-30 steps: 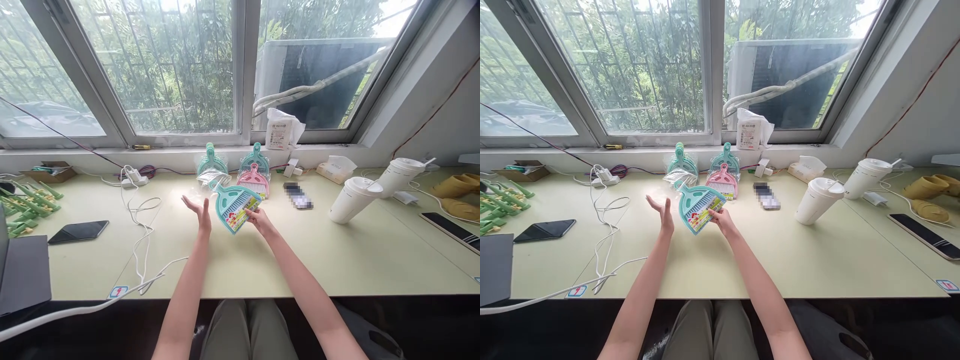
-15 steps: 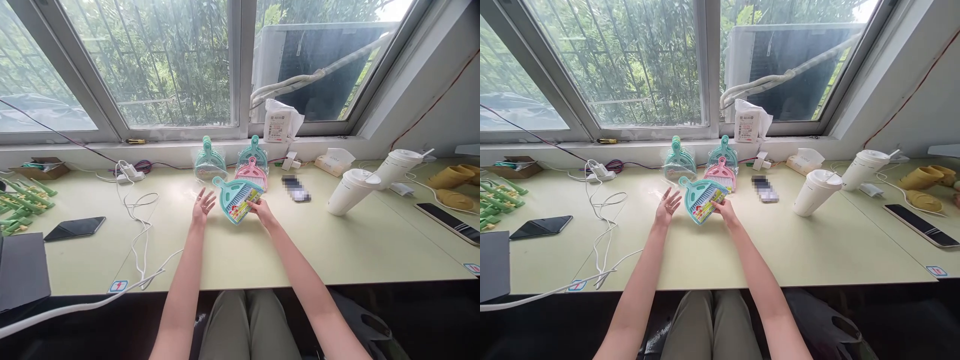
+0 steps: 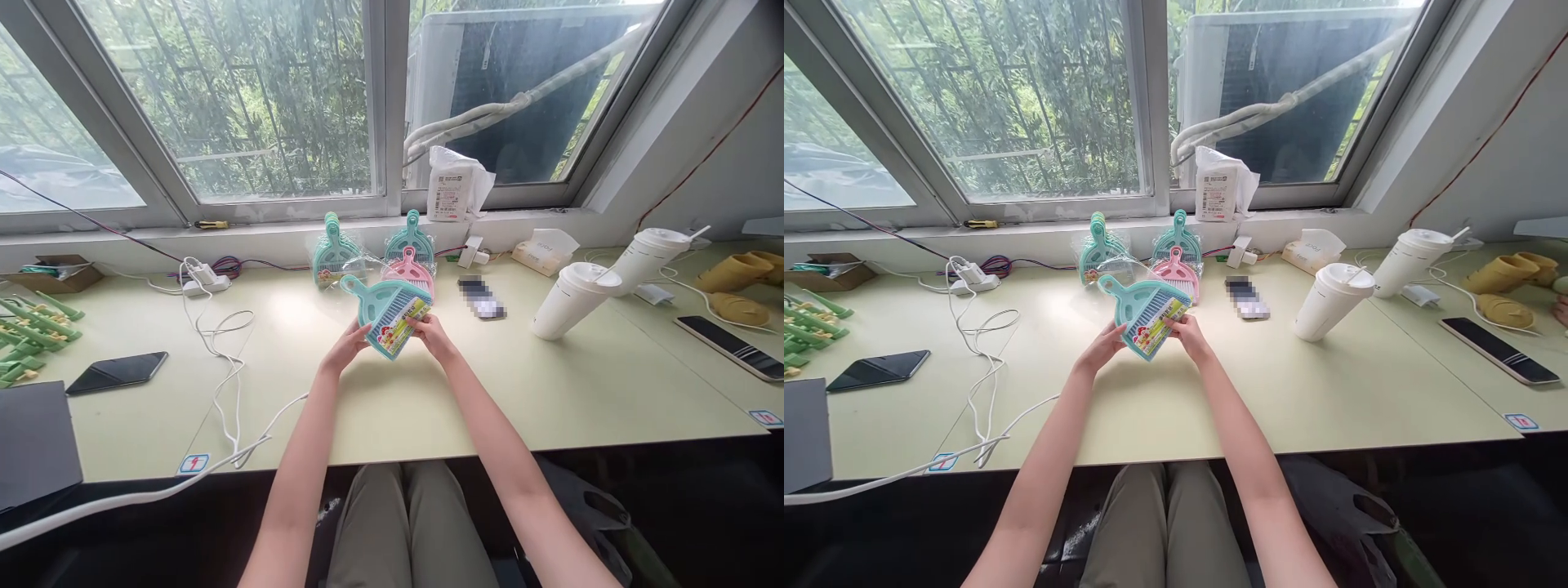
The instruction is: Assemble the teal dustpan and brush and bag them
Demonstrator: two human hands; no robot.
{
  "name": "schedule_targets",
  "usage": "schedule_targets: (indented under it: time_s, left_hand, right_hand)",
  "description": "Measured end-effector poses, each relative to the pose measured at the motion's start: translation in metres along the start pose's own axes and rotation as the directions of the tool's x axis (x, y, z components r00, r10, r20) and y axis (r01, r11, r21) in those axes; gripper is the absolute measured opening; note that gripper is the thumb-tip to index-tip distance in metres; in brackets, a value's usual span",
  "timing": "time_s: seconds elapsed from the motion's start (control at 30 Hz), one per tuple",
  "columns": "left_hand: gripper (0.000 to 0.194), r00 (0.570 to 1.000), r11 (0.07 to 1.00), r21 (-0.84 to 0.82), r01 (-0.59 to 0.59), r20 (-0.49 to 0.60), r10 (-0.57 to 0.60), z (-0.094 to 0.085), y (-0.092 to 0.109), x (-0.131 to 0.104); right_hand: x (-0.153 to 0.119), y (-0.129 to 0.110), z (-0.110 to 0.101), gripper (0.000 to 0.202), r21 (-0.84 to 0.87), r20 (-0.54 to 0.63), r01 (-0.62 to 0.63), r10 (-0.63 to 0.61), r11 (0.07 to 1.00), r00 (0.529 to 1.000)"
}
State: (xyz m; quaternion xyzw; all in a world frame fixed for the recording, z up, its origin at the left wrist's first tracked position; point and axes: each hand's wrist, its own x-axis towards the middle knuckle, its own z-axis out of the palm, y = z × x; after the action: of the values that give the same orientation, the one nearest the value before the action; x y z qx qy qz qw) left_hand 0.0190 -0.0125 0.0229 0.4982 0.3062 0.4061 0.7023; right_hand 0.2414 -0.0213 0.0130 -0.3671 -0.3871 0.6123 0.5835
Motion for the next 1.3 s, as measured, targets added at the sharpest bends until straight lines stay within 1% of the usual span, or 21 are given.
schedule_targets:
  time_s: [0.07,0.13,0.2,0.27,0.33,0.43,0.5,0.57,0.63,0.7,0.77,0.8,0.87,0.9,0.97,1.03,1.07,1.1,1.13,1.23,1.3]
  left_hand:
    - [0.053,0.996,0.997,-0.006,0.071,0.047,-0.070,0.005,-0.006,0.001]
    - [0.052,0.991,0.995,-0.024,0.098,0.098,-0.095,0.006,-0.009,0.003]
    - [0.051,0.991,0.997,-0.047,0.059,0.121,-0.053,0.005,-0.009,0.003]
    - [0.048,0.996,0.998,-0.066,0.004,0.094,0.003,0.002,-0.008,0.003]
    - [0.047,0.998,0.998,-0.069,-0.003,0.054,0.007,0.000,-0.007,0.003]
    - [0.046,0.996,0.996,-0.044,0.079,0.051,-0.076,0.002,-0.007,0.003]
    - [0.046,0.989,0.991,-0.013,0.130,0.076,-0.129,0.005,-0.009,0.004]
    - [0.048,0.984,0.988,0.001,0.152,0.093,-0.152,0.009,-0.010,0.005]
    - [0.050,0.991,0.994,-0.012,0.110,0.075,-0.109,0.013,-0.010,0.007]
    - [0.051,0.999,0.999,-0.021,0.030,0.020,-0.029,0.014,-0.008,0.009]
    - [0.052,0.998,0.999,-0.009,-0.043,-0.038,0.043,0.016,-0.005,0.010]
    - [0.052,0.997,0.998,0.004,-0.059,-0.057,0.059,0.016,-0.003,0.010]
    - [0.053,0.997,0.998,0.040,-0.050,-0.059,0.053,0.018,-0.001,0.007]
    - [0.054,0.998,0.998,0.059,-0.035,-0.041,0.037,0.020,0.000,0.006]
    - [0.057,0.999,0.997,0.079,0.003,0.038,-0.006,0.026,0.001,0.002]
    - [0.060,0.991,0.997,0.069,0.025,0.129,-0.034,0.032,0.001,0.000]
    - [0.061,0.988,0.998,0.053,0.028,0.152,-0.036,0.034,0.000,0.000]
    - [0.059,0.988,0.999,0.033,0.021,0.149,-0.026,0.035,-0.001,0.001]
    - [0.057,0.993,1.000,0.010,0.000,0.117,-0.001,0.036,-0.002,0.003]
    - [0.053,0.994,0.994,-0.043,-0.100,-0.051,0.098,0.033,-0.007,0.009]
    - [0.052,0.986,0.992,-0.023,-0.128,-0.110,0.125,0.031,-0.009,0.012]
  right_hand:
    - [0.001,0.000,0.000,0.039,0.031,-0.055,0.013,-0.011,0.999,0.998]
    - [0.002,0.000,0.001,0.037,0.052,-0.088,0.017,-0.012,0.999,0.996]
    - [0.003,0.000,0.002,0.037,0.059,-0.083,0.007,-0.002,0.998,0.997]
    - [0.002,0.000,0.003,0.038,0.055,-0.062,-0.014,0.018,0.998,0.998]
    - [0.001,0.000,0.005,0.038,0.050,-0.041,-0.028,0.030,0.998,0.999]
    - [-0.001,-0.001,0.006,0.036,0.061,-0.043,-0.010,0.013,0.998,0.999]
    - [-0.002,-0.002,0.008,0.034,0.080,-0.085,0.010,-0.003,0.997,0.996]
    - [-0.004,-0.002,0.012,0.033,0.108,-0.137,0.019,-0.004,0.994,0.991]
    - [-0.005,-0.002,0.017,0.032,0.138,-0.174,0.027,-0.003,0.990,0.985]
    - [-0.006,0.000,0.022,0.031,0.160,-0.207,0.039,-0.005,0.986,0.978]
    - [-0.006,0.002,0.026,0.029,0.178,-0.238,0.042,0.001,0.983,0.971]
    - [-0.007,0.003,0.028,0.028,0.186,-0.250,0.042,0.005,0.982,0.968]
    - [-0.008,0.003,0.030,0.026,0.194,-0.264,0.049,0.004,0.980,0.965]
    - [-0.009,0.002,0.030,0.026,0.193,-0.270,0.059,-0.005,0.979,0.963]
    - [-0.012,-0.001,0.031,0.025,0.192,-0.290,0.099,-0.040,0.976,0.956]
    - [-0.014,-0.004,0.032,0.026,0.197,-0.311,0.149,-0.082,0.969,0.947]
    - [-0.016,-0.006,0.033,0.027,0.199,-0.321,0.169,-0.099,0.965,0.942]
    - [-0.017,-0.007,0.034,0.027,0.197,-0.327,0.181,-0.109,0.964,0.939]
    - [-0.017,-0.007,0.035,0.028,0.193,-0.329,0.181,-0.111,0.964,0.938]
    - [-0.017,-0.006,0.037,0.030,0.174,-0.291,0.126,-0.072,0.977,0.954]
    - [-0.015,-0.004,0.037,0.030,0.160,-0.250,0.070,-0.028,0.985,0.968]
